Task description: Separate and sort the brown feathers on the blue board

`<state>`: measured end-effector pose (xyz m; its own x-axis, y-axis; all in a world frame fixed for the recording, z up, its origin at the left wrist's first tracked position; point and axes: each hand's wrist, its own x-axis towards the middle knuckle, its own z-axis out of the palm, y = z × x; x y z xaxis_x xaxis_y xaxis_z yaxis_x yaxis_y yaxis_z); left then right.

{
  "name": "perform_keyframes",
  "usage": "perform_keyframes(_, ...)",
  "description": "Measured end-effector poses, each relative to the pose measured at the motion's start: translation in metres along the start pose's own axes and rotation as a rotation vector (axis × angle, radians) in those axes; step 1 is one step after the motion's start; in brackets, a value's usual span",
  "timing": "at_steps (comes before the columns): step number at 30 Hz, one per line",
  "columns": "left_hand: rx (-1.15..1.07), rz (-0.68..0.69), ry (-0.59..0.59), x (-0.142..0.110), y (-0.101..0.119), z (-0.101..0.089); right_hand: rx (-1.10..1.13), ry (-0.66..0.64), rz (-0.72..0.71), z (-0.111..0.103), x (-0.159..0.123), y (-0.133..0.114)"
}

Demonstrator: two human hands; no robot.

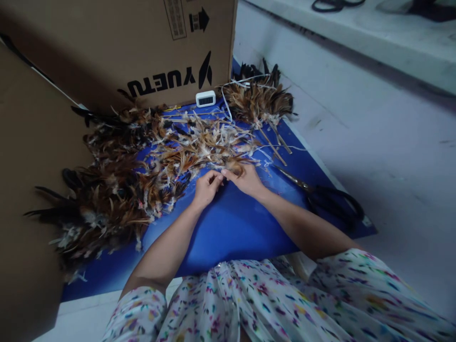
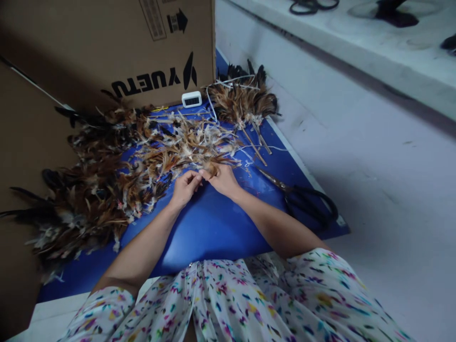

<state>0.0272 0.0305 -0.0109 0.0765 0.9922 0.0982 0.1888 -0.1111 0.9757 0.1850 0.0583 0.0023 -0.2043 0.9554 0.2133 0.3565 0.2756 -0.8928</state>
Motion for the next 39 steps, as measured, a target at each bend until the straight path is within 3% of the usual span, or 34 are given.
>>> perform_keyframes(4,-0.058,-0.009,0.024,0.001,0.0,0.0,-0.04,-0.004,-0.059,-0.005,0.001,-0.007)
perform_keyframes(8,-0.263,-0.063,0.151,0.004,0.0,0.001,0.025,0.03,-0.046,-0.014,0.005,-0.01)
perform_keyframes(11,-0.404,-0.081,0.237,0.007,0.001,0.0,0.051,0.124,-0.035,-0.023,0.011,-0.006)
perform_keyframes(16,-0.469,-0.078,0.278,0.008,0.003,-0.002,0.003,0.266,-0.027,-0.034,0.021,0.007)
perform_keyframes(19,-0.465,-0.066,0.291,0.008,0.004,-0.002,-0.088,0.222,-0.07,-0.035,0.022,0.01)
perform_keyframes(24,-0.473,-0.067,0.32,0.008,0.006,-0.002,-0.382,0.026,-0.226,-0.03,0.016,0.007)
perform_keyframes(29,-0.504,-0.054,0.328,0.008,0.006,-0.003,-0.686,-0.089,-0.245,-0.023,0.011,0.009)
perform_keyframes(33,-0.51,-0.045,0.346,0.009,0.006,-0.003,-0.701,-0.148,-0.24,-0.023,0.012,0.01)
perform_keyframes(39,-0.513,-0.053,0.364,0.009,0.006,-0.003,-0.54,-0.094,-0.232,-0.029,0.014,0.006)
